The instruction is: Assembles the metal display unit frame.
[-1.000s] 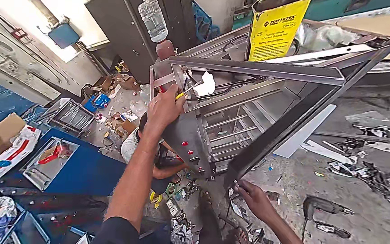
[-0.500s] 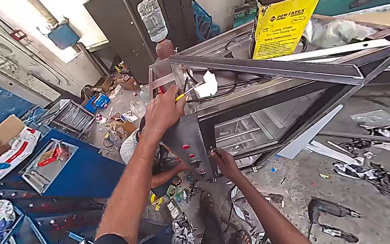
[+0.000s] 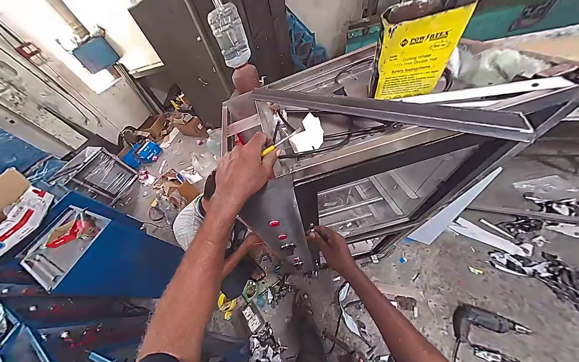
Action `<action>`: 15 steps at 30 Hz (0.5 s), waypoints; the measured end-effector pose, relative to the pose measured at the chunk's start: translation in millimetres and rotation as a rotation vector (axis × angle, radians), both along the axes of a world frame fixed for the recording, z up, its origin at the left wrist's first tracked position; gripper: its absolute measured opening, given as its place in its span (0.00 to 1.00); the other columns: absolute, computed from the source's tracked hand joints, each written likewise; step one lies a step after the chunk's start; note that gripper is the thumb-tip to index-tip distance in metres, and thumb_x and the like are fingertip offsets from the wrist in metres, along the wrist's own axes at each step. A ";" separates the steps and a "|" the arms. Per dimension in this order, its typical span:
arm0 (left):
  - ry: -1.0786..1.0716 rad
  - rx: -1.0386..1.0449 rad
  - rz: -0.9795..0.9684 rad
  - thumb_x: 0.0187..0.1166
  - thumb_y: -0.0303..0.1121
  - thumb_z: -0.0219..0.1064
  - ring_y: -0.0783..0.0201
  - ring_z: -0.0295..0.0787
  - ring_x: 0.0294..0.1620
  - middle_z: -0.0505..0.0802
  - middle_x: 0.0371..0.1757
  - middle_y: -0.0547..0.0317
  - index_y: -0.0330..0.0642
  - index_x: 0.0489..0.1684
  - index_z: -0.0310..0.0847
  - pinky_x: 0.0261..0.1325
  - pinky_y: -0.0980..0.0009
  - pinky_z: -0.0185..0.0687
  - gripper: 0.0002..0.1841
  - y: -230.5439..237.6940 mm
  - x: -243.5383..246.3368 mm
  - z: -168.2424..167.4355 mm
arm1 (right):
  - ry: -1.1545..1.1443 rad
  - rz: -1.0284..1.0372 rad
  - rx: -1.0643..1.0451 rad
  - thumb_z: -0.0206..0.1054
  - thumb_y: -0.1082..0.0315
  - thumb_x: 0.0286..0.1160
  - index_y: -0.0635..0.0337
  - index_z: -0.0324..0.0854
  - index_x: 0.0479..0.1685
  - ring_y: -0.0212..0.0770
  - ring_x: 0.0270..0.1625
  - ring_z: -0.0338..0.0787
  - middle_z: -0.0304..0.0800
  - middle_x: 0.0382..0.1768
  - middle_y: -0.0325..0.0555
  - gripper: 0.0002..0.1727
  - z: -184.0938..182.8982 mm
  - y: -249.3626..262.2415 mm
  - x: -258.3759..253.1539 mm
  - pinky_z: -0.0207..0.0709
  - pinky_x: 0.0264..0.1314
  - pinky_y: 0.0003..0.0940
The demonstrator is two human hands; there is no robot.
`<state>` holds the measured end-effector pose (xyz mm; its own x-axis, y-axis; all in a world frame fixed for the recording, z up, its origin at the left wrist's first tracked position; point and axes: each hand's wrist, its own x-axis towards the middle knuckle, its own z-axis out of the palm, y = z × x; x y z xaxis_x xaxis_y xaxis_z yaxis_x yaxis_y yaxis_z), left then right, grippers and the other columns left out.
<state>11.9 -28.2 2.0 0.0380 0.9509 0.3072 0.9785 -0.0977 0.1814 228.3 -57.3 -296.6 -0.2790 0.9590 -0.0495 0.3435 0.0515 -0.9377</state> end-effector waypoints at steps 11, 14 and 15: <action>0.015 0.157 -0.263 0.88 0.45 0.59 0.54 0.90 0.54 0.92 0.49 0.57 0.60 0.63 0.89 0.56 0.49 0.87 0.15 18.0 -10.4 -5.5 | -0.757 0.120 0.116 0.59 0.45 0.85 0.45 0.91 0.53 0.55 0.48 0.96 0.96 0.45 0.48 0.20 91.5 -17.5 11.0 0.85 0.47 0.66; 0.117 0.220 -0.439 0.87 0.44 0.61 0.55 0.89 0.50 0.91 0.45 0.59 0.63 0.59 0.91 0.52 0.53 0.84 0.13 32.4 -6.2 7.3 | -0.402 -0.049 0.712 0.65 0.44 0.81 0.42 0.92 0.36 0.29 0.32 0.93 0.94 0.29 0.28 0.17 168.1 -30.4 39.2 0.90 0.34 0.39; 0.139 0.241 -0.500 0.85 0.42 0.63 0.53 0.88 0.49 0.92 0.45 0.58 0.62 0.57 0.92 0.51 0.51 0.84 0.12 38.5 -1.9 13.2 | -0.388 -0.158 0.927 0.66 0.45 0.80 0.45 0.93 0.37 0.33 0.36 0.94 0.95 0.32 0.32 0.17 204.2 -22.6 47.4 0.90 0.38 0.40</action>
<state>10.0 10.3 15.2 0.5205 0.7109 0.4730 0.8159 -0.5774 -0.0300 275.7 -79.9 -92.4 -0.2689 0.6904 0.6716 0.6812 0.6293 -0.3741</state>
